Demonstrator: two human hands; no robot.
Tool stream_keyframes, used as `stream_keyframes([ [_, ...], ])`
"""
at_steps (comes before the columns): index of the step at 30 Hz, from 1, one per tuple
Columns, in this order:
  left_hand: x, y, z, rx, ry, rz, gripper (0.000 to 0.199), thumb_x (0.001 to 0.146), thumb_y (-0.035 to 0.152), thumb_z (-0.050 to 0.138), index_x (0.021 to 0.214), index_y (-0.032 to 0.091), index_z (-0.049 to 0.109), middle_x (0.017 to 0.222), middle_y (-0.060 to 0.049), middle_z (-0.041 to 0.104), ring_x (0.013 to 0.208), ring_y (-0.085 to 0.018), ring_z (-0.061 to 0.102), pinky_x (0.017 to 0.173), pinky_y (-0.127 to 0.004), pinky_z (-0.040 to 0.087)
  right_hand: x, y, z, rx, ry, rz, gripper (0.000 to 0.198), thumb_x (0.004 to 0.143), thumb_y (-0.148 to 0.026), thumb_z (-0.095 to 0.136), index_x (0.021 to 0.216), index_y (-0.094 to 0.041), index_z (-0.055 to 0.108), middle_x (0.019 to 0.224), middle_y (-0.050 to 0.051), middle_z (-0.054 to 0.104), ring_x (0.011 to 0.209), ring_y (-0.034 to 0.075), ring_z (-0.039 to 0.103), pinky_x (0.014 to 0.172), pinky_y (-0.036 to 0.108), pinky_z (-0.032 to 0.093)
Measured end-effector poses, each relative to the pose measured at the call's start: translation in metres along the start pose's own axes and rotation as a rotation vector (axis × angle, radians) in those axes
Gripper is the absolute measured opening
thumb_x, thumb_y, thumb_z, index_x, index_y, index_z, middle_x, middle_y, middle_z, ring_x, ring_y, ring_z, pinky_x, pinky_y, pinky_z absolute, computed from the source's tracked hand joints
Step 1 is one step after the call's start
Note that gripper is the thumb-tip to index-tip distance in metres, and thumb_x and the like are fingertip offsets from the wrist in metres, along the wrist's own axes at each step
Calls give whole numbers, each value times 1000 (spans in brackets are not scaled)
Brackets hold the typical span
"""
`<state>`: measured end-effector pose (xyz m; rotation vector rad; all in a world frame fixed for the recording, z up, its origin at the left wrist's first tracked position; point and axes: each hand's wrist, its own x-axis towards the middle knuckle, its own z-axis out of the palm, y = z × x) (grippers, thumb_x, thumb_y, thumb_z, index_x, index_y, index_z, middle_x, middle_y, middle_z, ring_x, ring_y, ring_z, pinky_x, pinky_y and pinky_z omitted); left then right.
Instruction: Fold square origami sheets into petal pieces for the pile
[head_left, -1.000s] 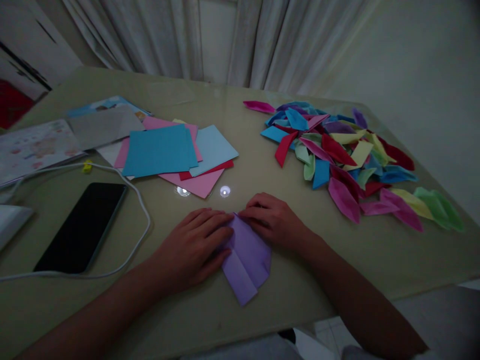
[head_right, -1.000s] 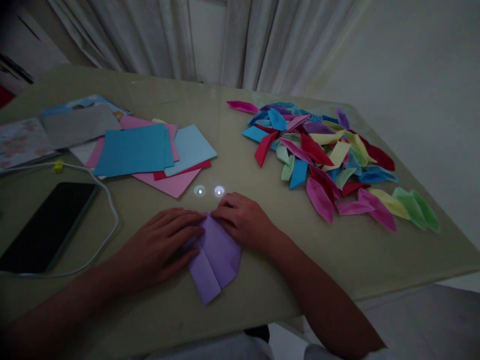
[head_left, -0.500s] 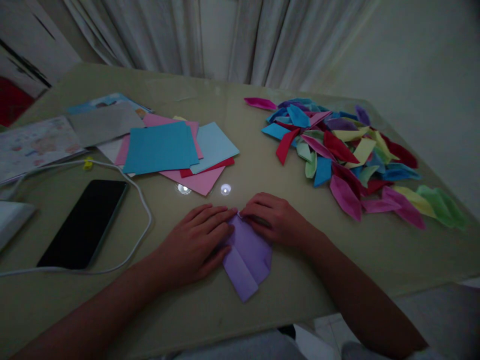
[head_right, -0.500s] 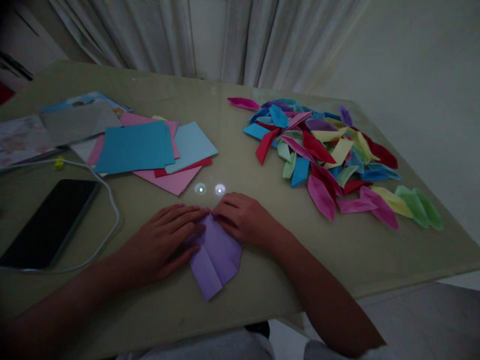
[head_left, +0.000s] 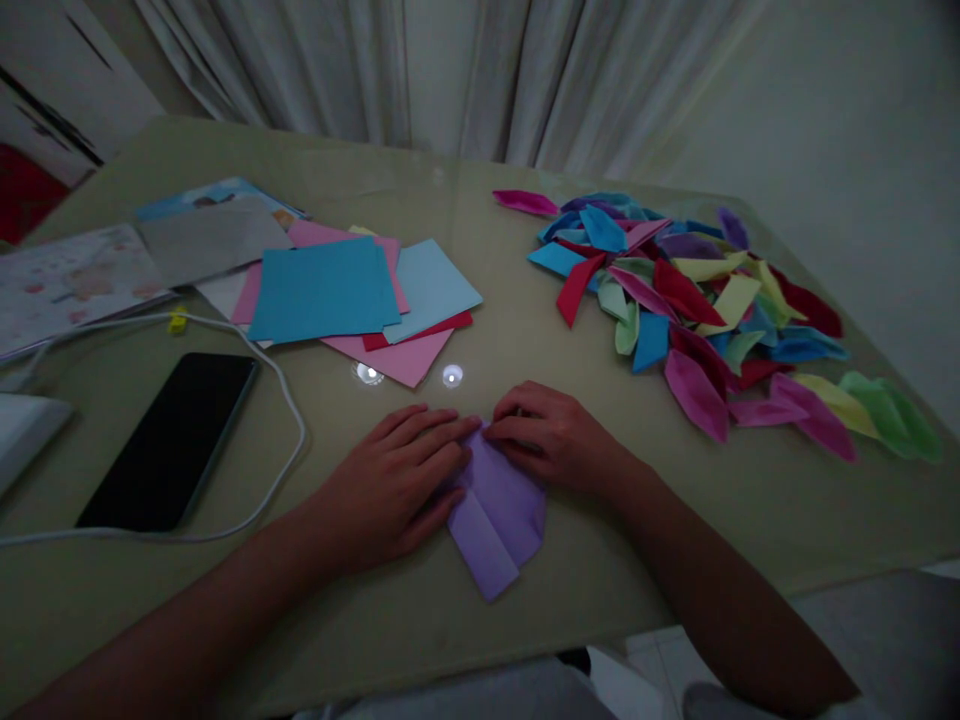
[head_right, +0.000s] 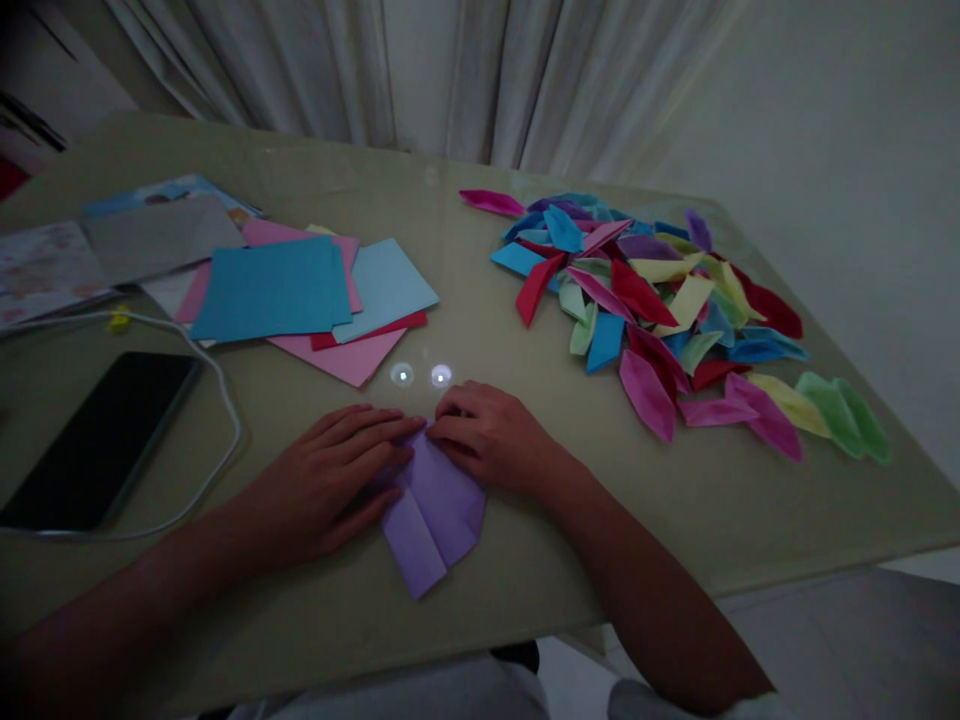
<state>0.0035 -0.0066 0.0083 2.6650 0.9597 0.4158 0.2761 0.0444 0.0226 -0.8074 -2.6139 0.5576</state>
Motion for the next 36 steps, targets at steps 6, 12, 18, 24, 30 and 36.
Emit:
stream_keyframes([
  [6,0,1,-1,-8,-9,-1,27,109,32,53,130,20,64,164,-9,58,146,-31,54,124,-53,37,0,0,-1,-29,-22,-27,14,103,-18,64,106,-18,78,108,12,75,97,24,68,88,38,55],
  [12,0,1,0,9,-18,0,28,110,33,51,131,20,62,166,-8,56,147,-32,53,124,-53,35,-1,1,2,-61,-10,-23,13,103,-19,65,106,-19,78,107,10,75,96,23,68,88,38,54],
  [18,-1,1,0,23,-8,8,28,110,34,51,131,20,63,166,-8,56,146,-32,54,124,-52,35,-1,0,5,-50,32,-8,14,105,-21,65,107,-17,78,105,11,75,94,23,67,84,35,53],
  [24,0,1,-1,30,23,34,26,109,31,52,130,19,64,162,-8,60,143,-32,57,123,-52,36,-2,-1,2,-32,24,0,13,103,-19,67,107,-16,78,104,11,74,93,22,68,82,34,54],
  [30,1,2,0,10,18,6,27,107,32,55,128,19,66,163,-9,59,143,-32,58,124,-53,36,0,1,0,-46,6,-30,12,104,-19,66,105,-17,77,105,10,74,94,23,68,85,35,54],
  [36,1,2,0,-15,6,-4,28,107,32,56,129,20,66,163,-9,59,143,-33,57,123,-55,38,-1,3,-3,-48,-20,-30,12,103,-17,67,107,-17,78,106,11,75,95,23,68,87,36,54],
])
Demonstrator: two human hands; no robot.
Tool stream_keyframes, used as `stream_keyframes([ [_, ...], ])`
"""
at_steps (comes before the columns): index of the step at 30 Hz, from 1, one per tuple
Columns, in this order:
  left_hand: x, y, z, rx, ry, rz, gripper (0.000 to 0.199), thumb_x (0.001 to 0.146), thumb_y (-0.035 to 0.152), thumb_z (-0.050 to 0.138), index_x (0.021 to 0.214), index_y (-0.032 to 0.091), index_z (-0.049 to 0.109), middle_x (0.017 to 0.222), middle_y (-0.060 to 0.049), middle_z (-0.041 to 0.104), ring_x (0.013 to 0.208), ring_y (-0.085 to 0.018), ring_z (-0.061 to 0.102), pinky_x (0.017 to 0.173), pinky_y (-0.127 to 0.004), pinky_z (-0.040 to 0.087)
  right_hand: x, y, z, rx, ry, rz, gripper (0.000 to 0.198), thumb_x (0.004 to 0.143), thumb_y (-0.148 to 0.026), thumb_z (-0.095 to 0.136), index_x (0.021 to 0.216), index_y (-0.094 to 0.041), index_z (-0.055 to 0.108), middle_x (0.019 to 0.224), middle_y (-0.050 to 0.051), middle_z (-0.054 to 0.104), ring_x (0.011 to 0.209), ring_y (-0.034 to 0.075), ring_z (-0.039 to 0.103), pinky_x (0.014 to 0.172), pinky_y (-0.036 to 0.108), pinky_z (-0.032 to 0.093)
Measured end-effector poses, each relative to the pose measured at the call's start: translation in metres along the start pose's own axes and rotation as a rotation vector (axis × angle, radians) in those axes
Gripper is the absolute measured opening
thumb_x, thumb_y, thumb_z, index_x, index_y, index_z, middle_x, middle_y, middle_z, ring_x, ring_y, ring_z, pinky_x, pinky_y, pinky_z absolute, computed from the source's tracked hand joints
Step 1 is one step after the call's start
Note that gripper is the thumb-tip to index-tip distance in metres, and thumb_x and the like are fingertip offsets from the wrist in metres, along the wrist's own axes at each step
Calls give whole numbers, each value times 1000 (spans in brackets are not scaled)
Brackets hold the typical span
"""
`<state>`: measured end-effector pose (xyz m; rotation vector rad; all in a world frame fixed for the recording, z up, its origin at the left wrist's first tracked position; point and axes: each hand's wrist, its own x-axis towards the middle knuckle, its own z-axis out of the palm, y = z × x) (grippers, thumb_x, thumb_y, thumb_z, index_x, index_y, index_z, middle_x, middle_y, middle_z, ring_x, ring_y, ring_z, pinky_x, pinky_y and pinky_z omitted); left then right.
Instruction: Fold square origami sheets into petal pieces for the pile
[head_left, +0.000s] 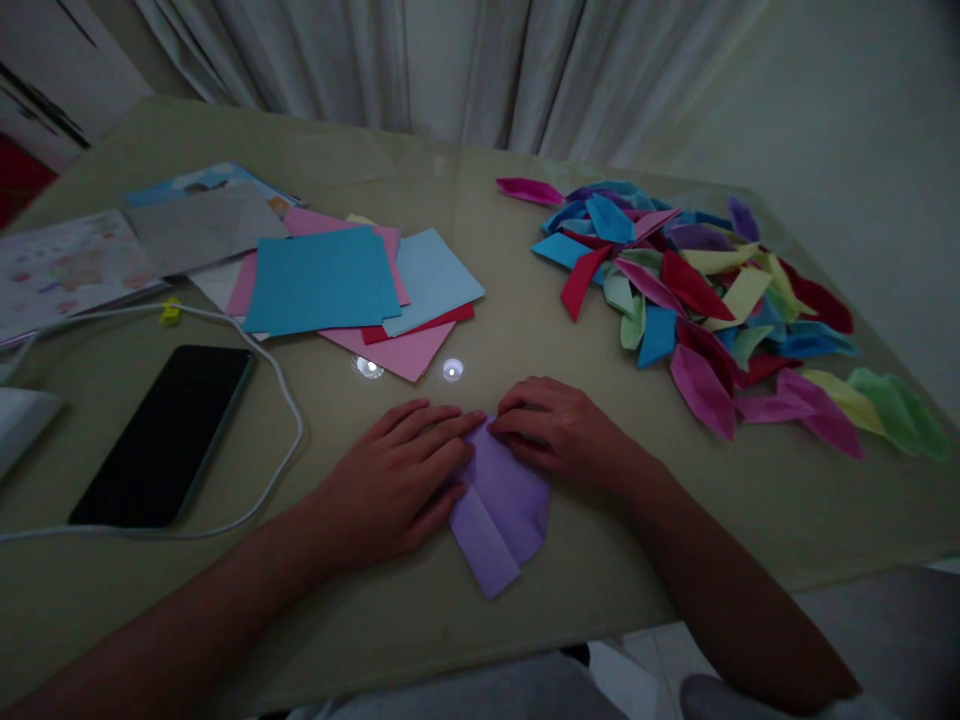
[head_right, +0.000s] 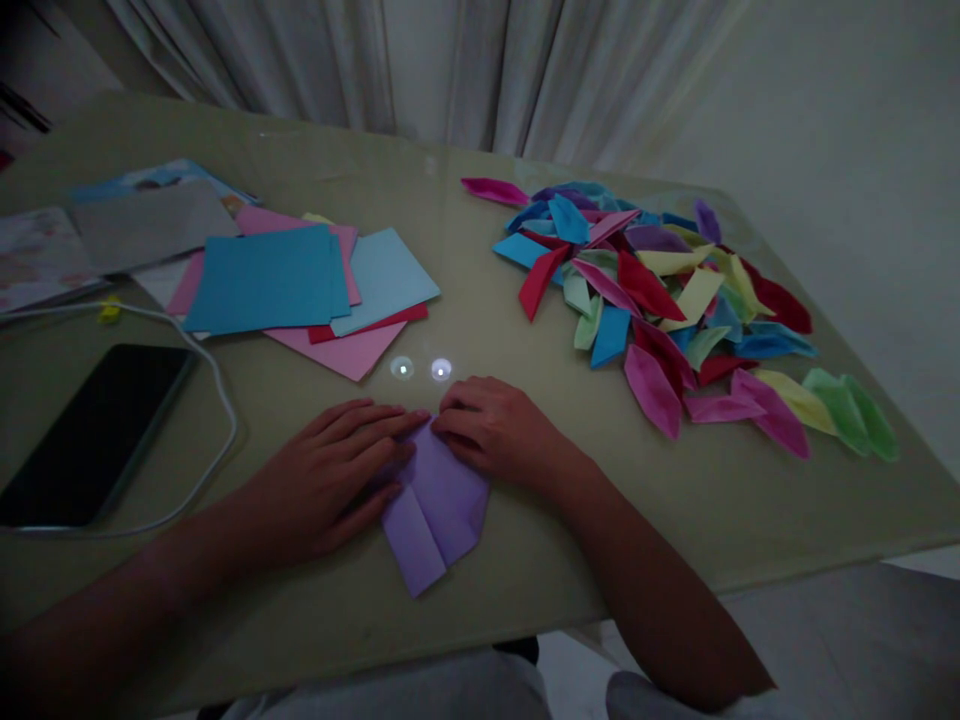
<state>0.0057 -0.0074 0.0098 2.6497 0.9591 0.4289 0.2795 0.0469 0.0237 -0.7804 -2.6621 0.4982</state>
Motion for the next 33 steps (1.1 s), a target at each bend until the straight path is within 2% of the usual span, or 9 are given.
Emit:
stream_keyframes([
  [18,0,0,-1,3,-7,0,28,107,33,55,129,20,66,163,-9,58,143,-32,57,123,-54,38,-1,0,-2,32,14,11,13,102,-19,67,107,-17,80,106,10,76,98,24,69,90,38,53],
  [24,0,-1,-2,7,-5,1,27,108,33,55,129,20,65,163,-8,58,145,-31,55,125,-53,36,-2,-4,-7,109,11,126,27,93,-9,63,111,-17,80,108,10,78,99,23,71,91,38,54],
  [29,1,-1,-2,7,-6,9,27,107,33,56,129,20,65,161,-10,60,144,-32,56,123,-54,38,-2,-6,-7,59,-10,112,32,91,-11,63,116,-17,81,105,11,77,96,25,70,89,40,53],
  [33,1,0,-2,-5,3,4,27,107,32,56,129,21,66,161,-10,61,144,-32,56,123,-55,39,-1,-7,-7,59,-36,106,30,91,-11,64,113,-19,82,105,10,76,96,24,69,90,41,52],
])
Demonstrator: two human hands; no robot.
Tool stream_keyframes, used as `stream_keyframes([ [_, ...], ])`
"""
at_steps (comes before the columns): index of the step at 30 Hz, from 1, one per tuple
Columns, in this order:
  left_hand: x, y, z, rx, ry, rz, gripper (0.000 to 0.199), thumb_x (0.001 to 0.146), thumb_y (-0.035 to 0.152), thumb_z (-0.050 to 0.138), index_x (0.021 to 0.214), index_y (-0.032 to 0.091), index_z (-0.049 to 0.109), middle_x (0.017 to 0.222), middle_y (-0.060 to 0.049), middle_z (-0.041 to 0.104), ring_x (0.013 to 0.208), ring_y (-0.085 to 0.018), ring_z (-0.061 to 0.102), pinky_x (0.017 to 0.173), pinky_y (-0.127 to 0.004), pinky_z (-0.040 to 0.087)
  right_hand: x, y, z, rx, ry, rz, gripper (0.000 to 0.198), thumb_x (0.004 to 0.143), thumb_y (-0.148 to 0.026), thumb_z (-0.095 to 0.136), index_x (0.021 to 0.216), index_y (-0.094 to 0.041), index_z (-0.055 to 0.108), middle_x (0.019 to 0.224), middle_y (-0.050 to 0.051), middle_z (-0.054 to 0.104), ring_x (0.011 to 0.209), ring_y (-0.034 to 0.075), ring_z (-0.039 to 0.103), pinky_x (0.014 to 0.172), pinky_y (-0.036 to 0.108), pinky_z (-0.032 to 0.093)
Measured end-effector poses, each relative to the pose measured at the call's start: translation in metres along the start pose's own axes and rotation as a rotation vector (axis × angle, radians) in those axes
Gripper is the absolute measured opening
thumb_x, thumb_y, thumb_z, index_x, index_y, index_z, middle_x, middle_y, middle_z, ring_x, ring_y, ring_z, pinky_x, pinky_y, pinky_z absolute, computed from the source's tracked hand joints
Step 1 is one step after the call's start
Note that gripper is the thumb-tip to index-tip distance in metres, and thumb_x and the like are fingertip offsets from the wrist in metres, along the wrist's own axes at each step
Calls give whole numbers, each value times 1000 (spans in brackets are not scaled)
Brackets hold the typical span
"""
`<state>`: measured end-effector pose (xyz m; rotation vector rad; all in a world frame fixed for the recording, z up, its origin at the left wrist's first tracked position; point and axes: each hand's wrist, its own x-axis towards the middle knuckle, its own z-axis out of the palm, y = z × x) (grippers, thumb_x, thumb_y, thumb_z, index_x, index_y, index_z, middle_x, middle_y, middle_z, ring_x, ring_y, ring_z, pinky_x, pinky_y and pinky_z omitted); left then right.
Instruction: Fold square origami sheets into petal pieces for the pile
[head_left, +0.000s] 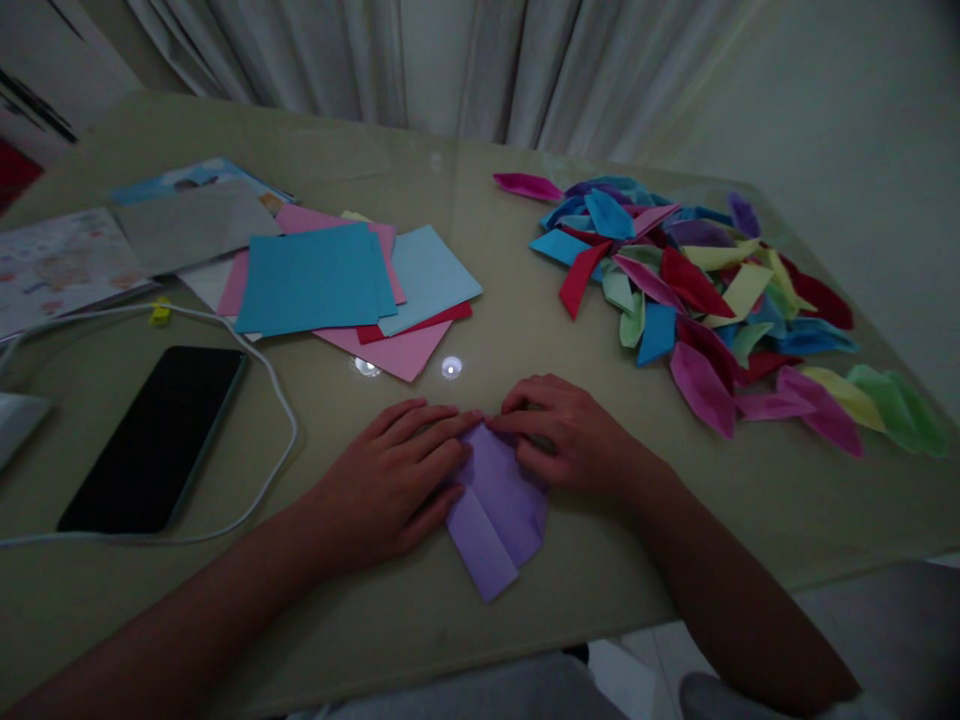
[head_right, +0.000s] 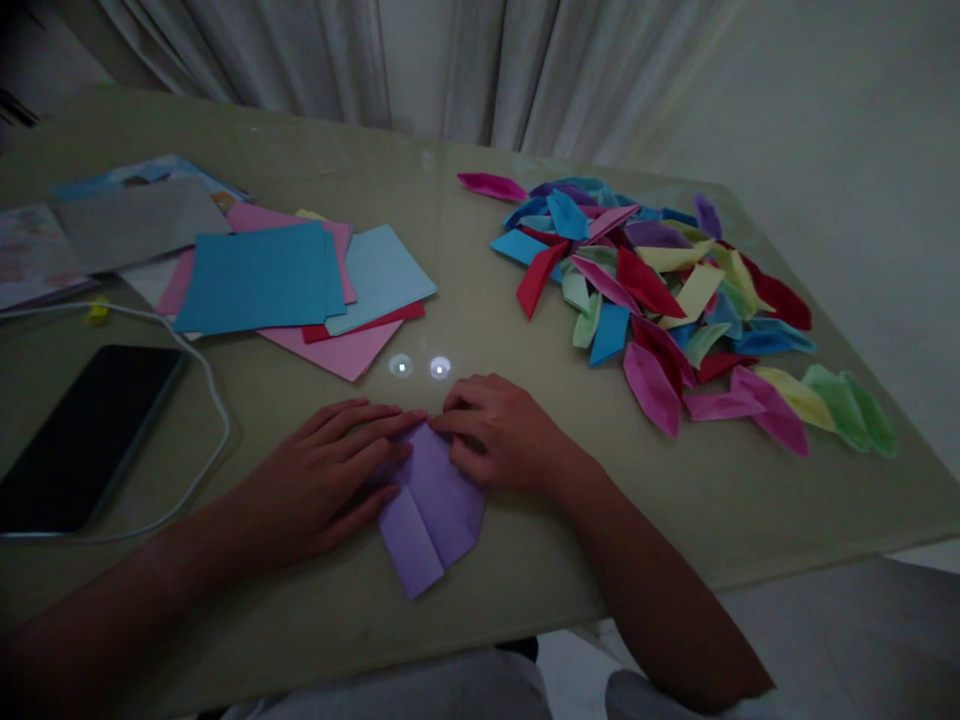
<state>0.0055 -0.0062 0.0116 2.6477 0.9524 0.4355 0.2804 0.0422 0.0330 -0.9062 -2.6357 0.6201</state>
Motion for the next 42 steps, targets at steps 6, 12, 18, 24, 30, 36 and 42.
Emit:
stream_keyframes([
  [6,0,1,0,-12,2,-9,26,105,31,58,128,20,67,161,-10,61,144,-32,57,123,-54,39,0,-5,-1,-51,-33,46,30,90,-12,66,114,-18,83,102,10,73,93,24,67,87,40,51],
  [12,1,1,-1,19,-11,0,27,107,32,56,129,20,65,163,-9,58,144,-31,56,123,-54,39,0,-10,-3,-49,-50,119,31,89,-12,68,115,-20,84,99,8,72,88,22,66,82,36,49],
  [18,1,3,-2,14,-13,-8,26,106,32,56,128,21,65,163,-8,59,144,-31,56,123,-53,39,-5,-10,-13,-40,-108,160,30,88,-10,67,110,-20,85,94,7,73,84,21,67,78,34,49],
  [24,0,-1,-1,10,-4,-1,26,106,32,57,128,21,66,162,-9,59,144,-31,56,123,-53,40,-7,-8,-15,-41,-82,153,24,86,-8,66,97,-18,85,90,6,72,81,20,67,76,33,48],
  [30,-1,-3,1,39,19,12,34,108,39,58,135,19,64,160,-12,61,138,-32,61,119,-52,42,-4,-2,-12,87,135,187,19,92,-12,60,101,-15,77,95,7,73,82,19,66,76,31,48],
  [36,-3,-5,-1,-3,54,68,49,105,47,65,145,20,62,151,-13,68,129,-32,64,111,-49,48,-3,5,-12,259,222,325,10,99,-21,61,98,-18,71,68,-4,62,58,12,52,59,26,38],
  [42,-1,-9,3,-4,161,81,24,104,43,69,109,20,74,107,-8,77,101,-26,69,93,-42,51,-3,4,-12,438,163,308,17,98,-35,74,96,-18,72,70,-4,64,59,11,54,56,23,40],
])
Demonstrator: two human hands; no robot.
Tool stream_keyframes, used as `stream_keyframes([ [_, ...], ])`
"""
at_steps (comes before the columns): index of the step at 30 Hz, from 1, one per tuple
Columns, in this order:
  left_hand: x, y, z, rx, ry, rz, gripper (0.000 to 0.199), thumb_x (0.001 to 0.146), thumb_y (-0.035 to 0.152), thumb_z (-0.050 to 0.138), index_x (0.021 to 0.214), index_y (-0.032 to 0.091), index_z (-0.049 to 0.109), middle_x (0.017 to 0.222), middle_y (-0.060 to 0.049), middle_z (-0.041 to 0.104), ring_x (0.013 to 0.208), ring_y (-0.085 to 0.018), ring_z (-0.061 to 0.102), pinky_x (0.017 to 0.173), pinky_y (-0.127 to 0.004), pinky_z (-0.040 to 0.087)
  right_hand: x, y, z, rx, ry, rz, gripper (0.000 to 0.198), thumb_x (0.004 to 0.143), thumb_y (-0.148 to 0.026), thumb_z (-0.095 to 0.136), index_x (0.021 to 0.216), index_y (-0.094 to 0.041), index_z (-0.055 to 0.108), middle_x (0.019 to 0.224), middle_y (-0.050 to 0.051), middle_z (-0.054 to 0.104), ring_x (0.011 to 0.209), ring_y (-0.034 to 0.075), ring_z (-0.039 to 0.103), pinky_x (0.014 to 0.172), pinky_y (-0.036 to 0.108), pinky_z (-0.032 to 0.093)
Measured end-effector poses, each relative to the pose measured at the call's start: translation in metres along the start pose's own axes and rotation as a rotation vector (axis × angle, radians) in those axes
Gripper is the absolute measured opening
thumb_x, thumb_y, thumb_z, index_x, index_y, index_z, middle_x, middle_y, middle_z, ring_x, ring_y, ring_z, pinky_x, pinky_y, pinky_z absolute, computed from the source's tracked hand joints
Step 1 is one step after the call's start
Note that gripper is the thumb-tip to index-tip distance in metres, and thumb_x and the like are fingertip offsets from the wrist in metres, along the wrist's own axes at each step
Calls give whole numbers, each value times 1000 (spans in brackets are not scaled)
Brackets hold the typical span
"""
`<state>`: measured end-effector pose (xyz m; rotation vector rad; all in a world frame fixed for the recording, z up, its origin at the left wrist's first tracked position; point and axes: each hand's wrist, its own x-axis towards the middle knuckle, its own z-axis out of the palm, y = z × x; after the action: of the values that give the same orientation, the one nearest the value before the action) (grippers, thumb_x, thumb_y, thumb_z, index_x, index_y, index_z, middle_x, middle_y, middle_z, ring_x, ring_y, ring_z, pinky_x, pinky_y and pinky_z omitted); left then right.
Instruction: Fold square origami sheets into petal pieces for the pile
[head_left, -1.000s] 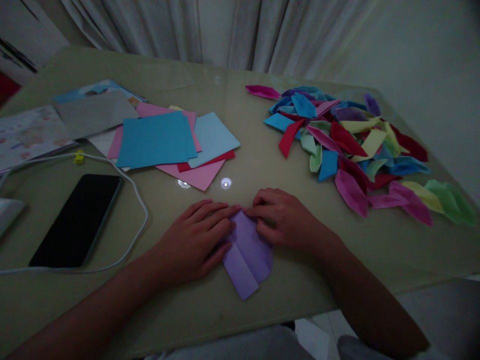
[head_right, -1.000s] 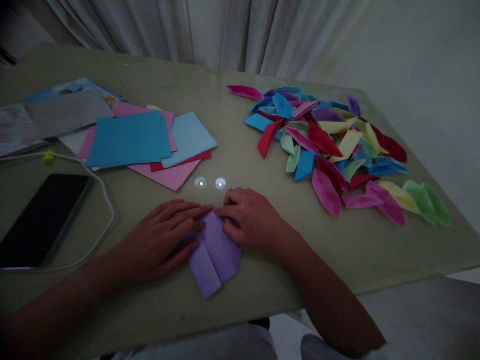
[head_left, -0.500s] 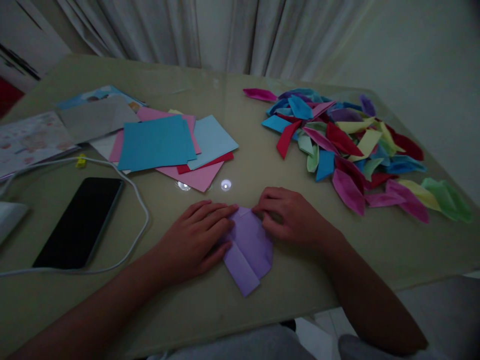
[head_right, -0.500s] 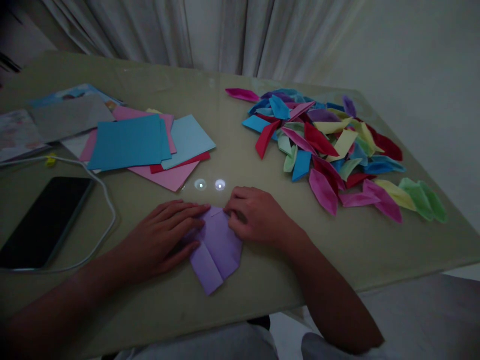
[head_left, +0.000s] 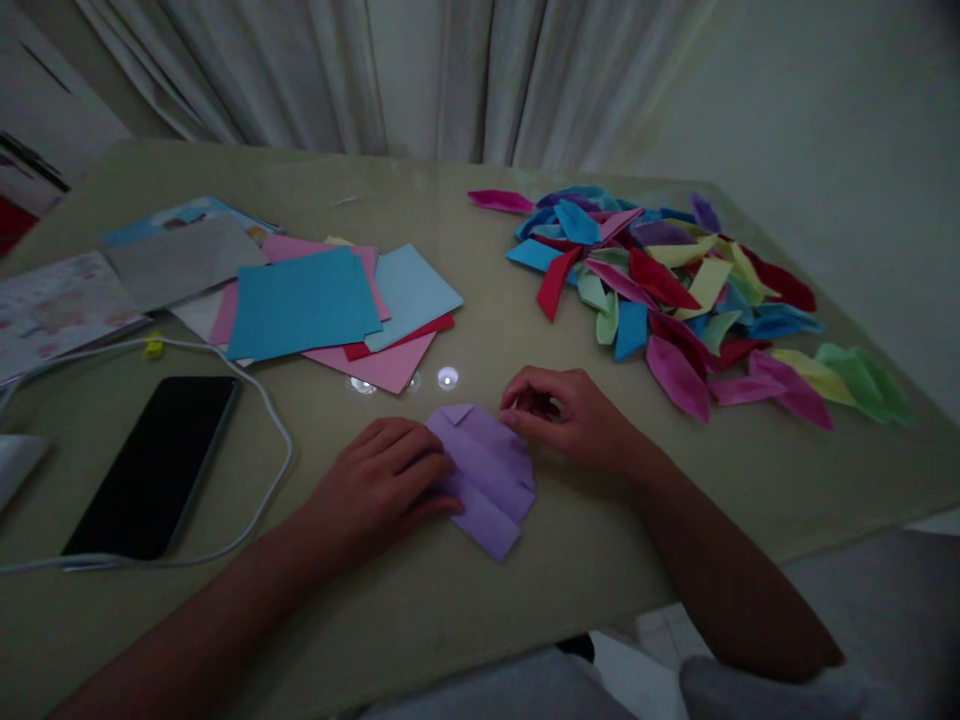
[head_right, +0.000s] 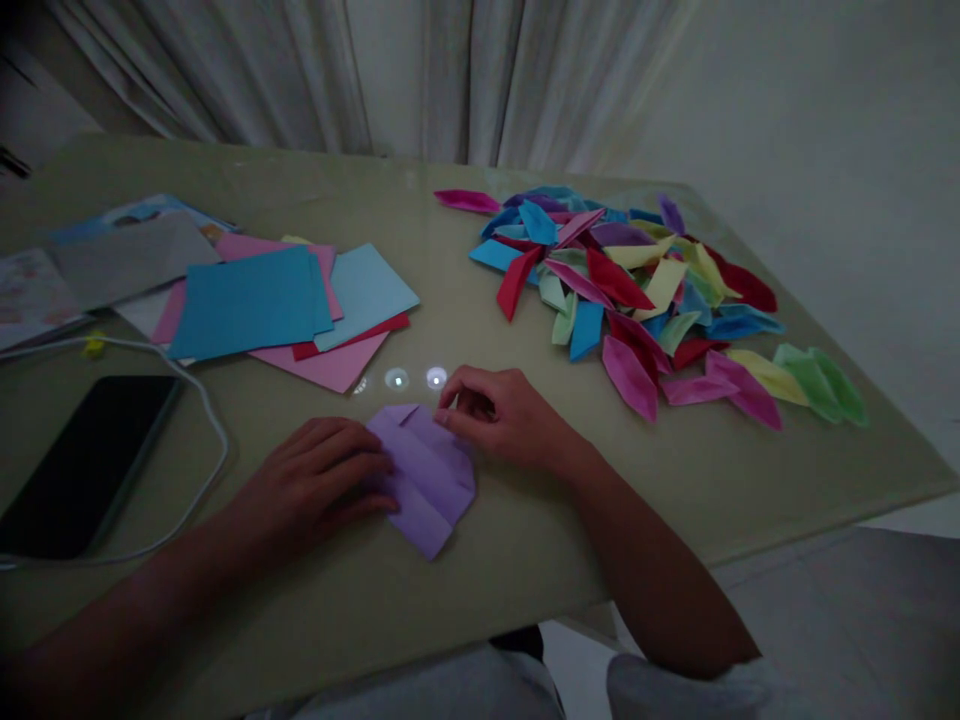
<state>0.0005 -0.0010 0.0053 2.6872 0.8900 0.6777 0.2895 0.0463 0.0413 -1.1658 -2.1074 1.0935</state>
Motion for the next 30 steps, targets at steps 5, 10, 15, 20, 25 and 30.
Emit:
stream_keyframes([
  [5,2,0,-6,-34,163,-33,9,106,27,67,101,20,70,97,-4,77,94,-22,68,90,-37,49,0,-3,-2,-22,-94,-170,14,103,-30,73,97,-18,77,87,3,75,76,15,67,72,26,50],
  [10,0,-2,-9,-148,138,-31,6,108,26,65,108,25,70,108,-2,81,104,-21,70,101,-41,46,2,1,-3,-109,-94,-178,11,104,-21,68,111,-19,76,103,6,77,91,18,72,85,30,54],
  [15,-4,-2,-8,-167,78,11,19,113,23,55,104,28,71,112,3,85,114,-21,72,119,-47,33,3,6,-2,-249,-143,-206,12,99,-17,73,111,-19,75,107,8,78,100,22,72,92,35,53],
  [20,-5,1,-9,-60,24,15,31,113,12,48,124,29,72,112,-1,81,112,-21,71,120,-49,29,6,15,0,-363,-19,-119,10,100,-17,72,110,-17,73,111,10,77,102,24,71,92,37,53],
  [25,0,5,-1,-79,-32,116,21,109,16,58,123,21,72,115,-7,76,106,-24,67,96,-39,47,7,20,7,-399,14,-141,8,104,-17,67,109,-17,73,110,11,76,102,24,70,93,37,53],
  [30,0,9,4,-51,-43,73,14,108,23,64,119,20,72,109,-6,76,102,-25,67,98,-42,50,4,11,14,-387,-28,-158,9,106,-20,65,110,-17,72,110,11,76,103,24,69,93,37,54],
])
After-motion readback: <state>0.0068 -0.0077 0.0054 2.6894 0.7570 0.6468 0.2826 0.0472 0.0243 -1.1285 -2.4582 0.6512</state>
